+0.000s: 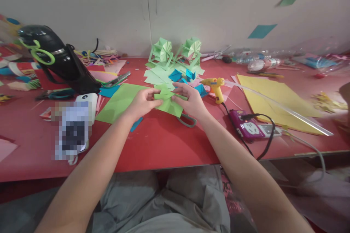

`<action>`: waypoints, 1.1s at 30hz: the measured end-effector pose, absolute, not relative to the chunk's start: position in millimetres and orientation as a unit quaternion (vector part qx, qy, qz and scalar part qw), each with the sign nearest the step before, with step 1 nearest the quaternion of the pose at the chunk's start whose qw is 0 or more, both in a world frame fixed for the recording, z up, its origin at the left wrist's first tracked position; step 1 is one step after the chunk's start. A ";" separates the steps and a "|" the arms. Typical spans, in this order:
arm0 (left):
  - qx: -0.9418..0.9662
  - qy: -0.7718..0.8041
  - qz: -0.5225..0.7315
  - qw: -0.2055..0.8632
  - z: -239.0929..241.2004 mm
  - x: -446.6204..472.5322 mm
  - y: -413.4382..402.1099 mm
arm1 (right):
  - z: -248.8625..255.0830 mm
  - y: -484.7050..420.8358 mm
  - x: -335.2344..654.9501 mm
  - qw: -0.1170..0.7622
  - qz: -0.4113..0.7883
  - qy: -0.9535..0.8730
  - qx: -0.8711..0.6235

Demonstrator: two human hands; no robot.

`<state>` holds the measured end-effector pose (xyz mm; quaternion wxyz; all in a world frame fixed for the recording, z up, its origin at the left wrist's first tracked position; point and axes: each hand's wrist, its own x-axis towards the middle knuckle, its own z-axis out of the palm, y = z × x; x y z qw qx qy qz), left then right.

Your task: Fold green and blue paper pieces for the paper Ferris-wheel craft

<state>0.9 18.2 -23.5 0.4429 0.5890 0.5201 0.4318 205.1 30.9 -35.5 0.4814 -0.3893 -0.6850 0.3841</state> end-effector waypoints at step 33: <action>0.584 0.509 0.453 0.440 -23.1 7.0 13.4 | -41.7 36.7 205.8 0.531 0.305 -0.652 -0.447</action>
